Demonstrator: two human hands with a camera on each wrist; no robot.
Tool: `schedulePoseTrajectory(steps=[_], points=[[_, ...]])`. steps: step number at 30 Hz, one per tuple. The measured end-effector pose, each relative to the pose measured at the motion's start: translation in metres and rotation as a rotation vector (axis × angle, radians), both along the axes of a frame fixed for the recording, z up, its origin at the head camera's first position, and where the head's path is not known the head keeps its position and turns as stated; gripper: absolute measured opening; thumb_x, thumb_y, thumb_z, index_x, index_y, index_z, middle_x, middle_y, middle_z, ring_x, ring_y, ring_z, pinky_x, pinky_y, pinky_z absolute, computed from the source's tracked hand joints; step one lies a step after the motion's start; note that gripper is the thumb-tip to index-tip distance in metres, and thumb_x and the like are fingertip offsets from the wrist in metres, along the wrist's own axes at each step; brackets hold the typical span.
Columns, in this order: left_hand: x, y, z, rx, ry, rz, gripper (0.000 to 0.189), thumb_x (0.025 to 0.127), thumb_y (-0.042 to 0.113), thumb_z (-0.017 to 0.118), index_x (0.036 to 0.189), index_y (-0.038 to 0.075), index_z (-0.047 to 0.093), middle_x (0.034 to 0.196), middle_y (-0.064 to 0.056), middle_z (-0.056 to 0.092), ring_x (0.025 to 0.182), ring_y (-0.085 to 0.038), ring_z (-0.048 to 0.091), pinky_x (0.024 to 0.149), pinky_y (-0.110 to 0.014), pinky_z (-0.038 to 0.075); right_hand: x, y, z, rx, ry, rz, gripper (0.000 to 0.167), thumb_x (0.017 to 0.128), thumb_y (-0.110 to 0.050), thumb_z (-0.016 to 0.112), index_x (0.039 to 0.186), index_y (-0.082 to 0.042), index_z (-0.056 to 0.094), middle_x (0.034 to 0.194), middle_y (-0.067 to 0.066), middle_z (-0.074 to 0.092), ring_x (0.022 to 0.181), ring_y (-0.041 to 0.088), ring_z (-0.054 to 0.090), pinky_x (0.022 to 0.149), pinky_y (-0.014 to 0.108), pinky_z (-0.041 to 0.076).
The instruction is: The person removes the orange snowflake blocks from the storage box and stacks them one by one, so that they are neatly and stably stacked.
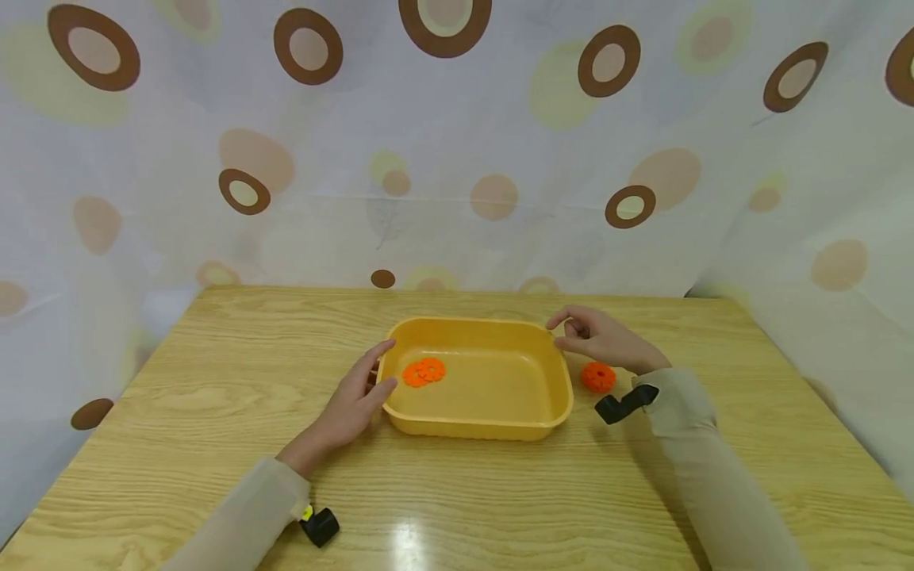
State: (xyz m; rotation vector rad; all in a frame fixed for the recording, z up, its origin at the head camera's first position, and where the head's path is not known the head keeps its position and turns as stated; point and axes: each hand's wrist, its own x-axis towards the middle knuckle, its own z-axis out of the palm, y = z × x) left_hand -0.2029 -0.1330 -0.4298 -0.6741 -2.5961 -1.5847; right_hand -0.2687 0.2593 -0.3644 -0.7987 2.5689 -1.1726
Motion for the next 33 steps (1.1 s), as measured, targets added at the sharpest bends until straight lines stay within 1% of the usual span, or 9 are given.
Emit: schedulePoseTrajectory(steps=[5,8,11,15,23,29,33], points=[[-0.001,0.002,-0.002,0.002,0.006,0.002,0.052,0.1,0.016,0.048,0.148,0.005,0.032,0.13,-0.021,0.049,0.095,-0.022,0.051,0.081,-0.028,0.046,-0.003,-0.013,0.009,0.035,0.006,0.025,0.022,0.095,-0.009,0.06,0.114,0.003,0.059,0.067,0.002,0.041,0.055,0.009,0.034,0.059,0.023,0.036],[-0.001,0.002,-0.001,-0.001,0.011,-0.001,0.053,0.1,0.016,0.049,0.149,0.005,0.031,0.13,-0.021,0.048,0.095,-0.022,0.051,0.081,-0.029,0.046,-0.004,-0.022,0.012,0.062,0.015,0.041,0.022,0.095,-0.01,0.059,0.114,0.002,0.06,0.067,0.001,0.041,0.056,0.009,0.035,0.062,0.024,0.036],[0.0,0.002,-0.001,-0.003,0.014,-0.002,0.054,0.1,0.016,0.049,0.149,0.006,0.031,0.132,-0.021,0.048,0.095,-0.022,0.05,0.081,-0.029,0.046,-0.006,-0.03,0.015,0.094,0.003,0.053,0.024,0.097,-0.013,0.057,0.116,0.0,0.06,0.068,0.0,0.041,0.057,0.01,0.036,0.063,0.025,0.036],[0.0,0.002,-0.001,-0.003,0.012,0.002,0.053,0.1,0.016,0.049,0.149,0.007,0.032,0.133,-0.02,0.047,0.097,-0.022,0.05,0.082,-0.029,0.046,-0.008,-0.035,0.017,0.115,-0.015,0.071,0.025,0.098,-0.014,0.055,0.118,0.001,0.059,0.067,0.0,0.041,0.057,0.011,0.036,0.062,0.025,0.036],[0.0,0.0,-0.001,0.006,0.01,-0.005,0.052,0.1,0.015,0.048,0.148,0.005,0.032,0.132,-0.022,0.048,0.096,-0.022,0.05,0.082,-0.03,0.046,-0.011,-0.046,0.022,0.122,-0.017,0.123,0.026,0.099,-0.013,0.054,0.119,0.003,0.059,0.065,-0.001,0.042,0.056,0.011,0.035,0.061,0.025,0.035],[0.001,0.0,-0.002,0.008,-0.003,-0.001,0.054,0.1,0.015,0.049,0.149,0.006,0.03,0.13,-0.021,0.049,0.095,-0.022,0.05,0.081,-0.029,0.046,-0.012,-0.06,0.023,0.137,-0.037,0.13,0.027,0.099,-0.012,0.053,0.121,0.004,0.058,0.066,-0.001,0.044,0.057,0.011,0.036,0.062,0.026,0.036],[0.0,0.0,-0.002,0.008,0.004,-0.002,0.054,0.099,0.015,0.049,0.149,0.005,0.031,0.129,-0.021,0.049,0.094,-0.022,0.05,0.08,-0.03,0.046,-0.014,-0.069,0.023,0.152,-0.051,0.121,0.028,0.099,-0.013,0.052,0.122,0.002,0.058,0.069,0.0,0.046,0.06,0.013,0.036,0.064,0.028,0.036]])
